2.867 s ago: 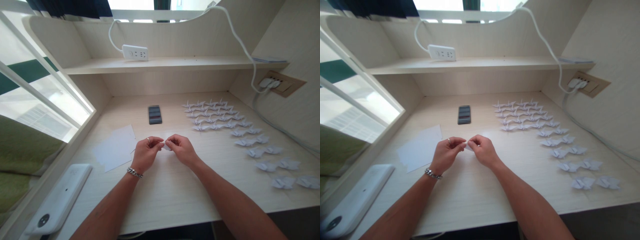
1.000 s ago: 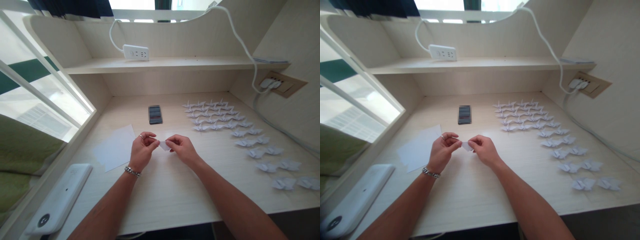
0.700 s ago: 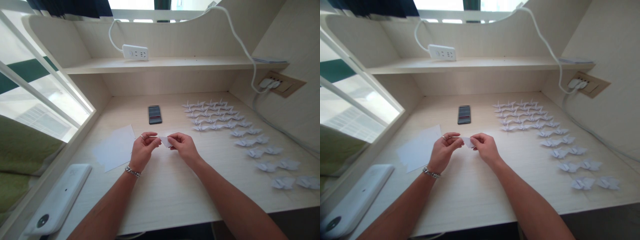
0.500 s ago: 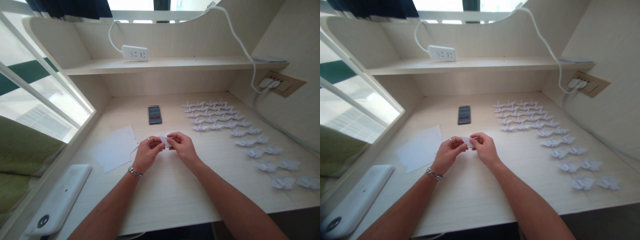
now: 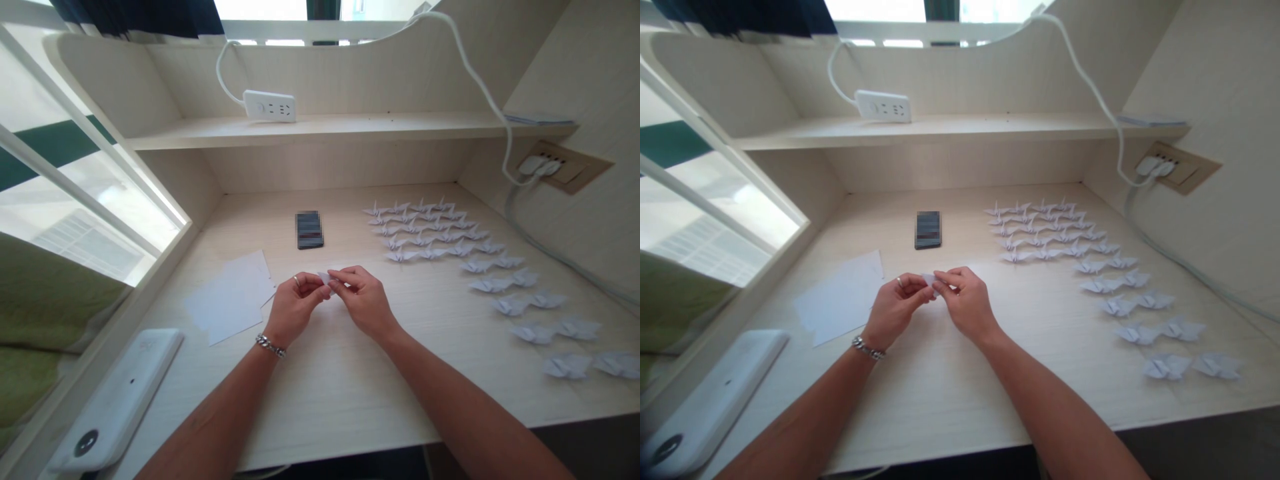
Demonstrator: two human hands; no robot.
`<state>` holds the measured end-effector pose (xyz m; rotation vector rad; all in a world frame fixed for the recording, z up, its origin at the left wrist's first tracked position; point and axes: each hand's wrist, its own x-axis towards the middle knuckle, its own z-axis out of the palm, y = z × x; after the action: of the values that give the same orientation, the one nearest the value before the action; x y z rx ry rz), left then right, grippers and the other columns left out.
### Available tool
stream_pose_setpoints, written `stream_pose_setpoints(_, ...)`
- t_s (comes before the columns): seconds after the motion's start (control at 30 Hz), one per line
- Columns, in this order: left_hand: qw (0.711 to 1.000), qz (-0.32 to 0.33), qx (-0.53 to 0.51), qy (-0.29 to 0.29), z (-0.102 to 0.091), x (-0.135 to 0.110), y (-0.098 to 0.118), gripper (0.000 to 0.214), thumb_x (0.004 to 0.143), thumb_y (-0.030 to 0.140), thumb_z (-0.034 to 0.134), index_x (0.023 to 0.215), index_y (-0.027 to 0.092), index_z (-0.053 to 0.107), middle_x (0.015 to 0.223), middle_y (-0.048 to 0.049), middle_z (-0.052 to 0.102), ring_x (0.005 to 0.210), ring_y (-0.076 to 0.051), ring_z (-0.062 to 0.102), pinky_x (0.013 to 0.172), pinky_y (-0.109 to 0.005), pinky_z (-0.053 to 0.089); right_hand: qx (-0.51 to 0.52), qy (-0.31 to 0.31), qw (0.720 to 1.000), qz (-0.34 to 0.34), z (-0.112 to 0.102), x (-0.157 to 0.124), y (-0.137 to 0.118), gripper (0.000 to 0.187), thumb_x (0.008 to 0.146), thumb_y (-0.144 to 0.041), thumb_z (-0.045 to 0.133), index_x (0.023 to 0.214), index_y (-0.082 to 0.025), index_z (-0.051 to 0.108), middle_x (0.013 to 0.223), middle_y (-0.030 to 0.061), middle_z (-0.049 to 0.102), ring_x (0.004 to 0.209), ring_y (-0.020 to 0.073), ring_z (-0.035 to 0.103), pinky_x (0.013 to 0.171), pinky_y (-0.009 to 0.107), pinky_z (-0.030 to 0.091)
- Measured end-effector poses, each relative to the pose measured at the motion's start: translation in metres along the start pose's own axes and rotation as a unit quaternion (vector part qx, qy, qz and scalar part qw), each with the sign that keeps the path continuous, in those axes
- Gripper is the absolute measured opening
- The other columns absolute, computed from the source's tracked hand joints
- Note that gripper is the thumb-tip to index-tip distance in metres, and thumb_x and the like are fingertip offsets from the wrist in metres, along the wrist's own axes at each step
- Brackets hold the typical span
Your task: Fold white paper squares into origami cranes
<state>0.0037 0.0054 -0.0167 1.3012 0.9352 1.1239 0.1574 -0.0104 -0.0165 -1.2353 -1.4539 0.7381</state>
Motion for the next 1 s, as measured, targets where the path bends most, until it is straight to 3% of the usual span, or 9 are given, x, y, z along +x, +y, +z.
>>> stream_pose_setpoints(0.7, 1.0, -0.016, -0.005, 0.015, 0.0004, -0.0002, 0.0018, 0.024, 0.069, 0.028, 0.078, 0.08, 0.013, 0.062, 0.071, -0.0026, 0.07, 0.064, -0.012, 0.064, 0.065, -0.026, 0.051, 0.011, 0.045, 0.999, -0.008, 0.002, -0.0015, -0.0019, 0.016, 0.076, -0.025, 0.069, 0.09, -0.02, 0.074, 0.091, 0.0061, 0.067, 0.08, 0.017, 0.064, 0.066, 0.028, 0.053)
stream_pose_setpoints(0.87, 1.0, -0.01, 0.022, 0.016, -0.0011, -0.0002, 0.0015, 0.023, 0.069, 0.029, 0.077, 0.079, 0.013, 0.064, 0.071, -0.0034, 0.07, 0.067, -0.014, 0.065, 0.069, -0.027, 0.053, 0.065, -0.009, 0.997, 0.041, 0.0012, 0.0003, -0.0012, 0.013, 0.078, -0.03, 0.067, 0.08, -0.017, 0.067, 0.078, 0.0035, 0.067, 0.072, 0.0164, 0.063, 0.065, 0.028, 0.052)
stream_pose_setpoints(1.0, 0.999, 0.011, 0.036, 0.028, -0.0007, -0.0011, 0.0031, 0.023, 0.068, 0.029, 0.078, 0.08, 0.014, 0.067, 0.086, -0.0057, 0.071, 0.077, -0.016, 0.066, 0.074, -0.028, 0.053, 0.121, -0.047, 0.99, 0.058, 0.0013, 0.0024, 0.004, 0.016, 0.076, -0.031, 0.068, 0.08, -0.017, 0.062, 0.075, 0.002, 0.064, 0.07, 0.0152, 0.061, 0.061, 0.027, 0.05)
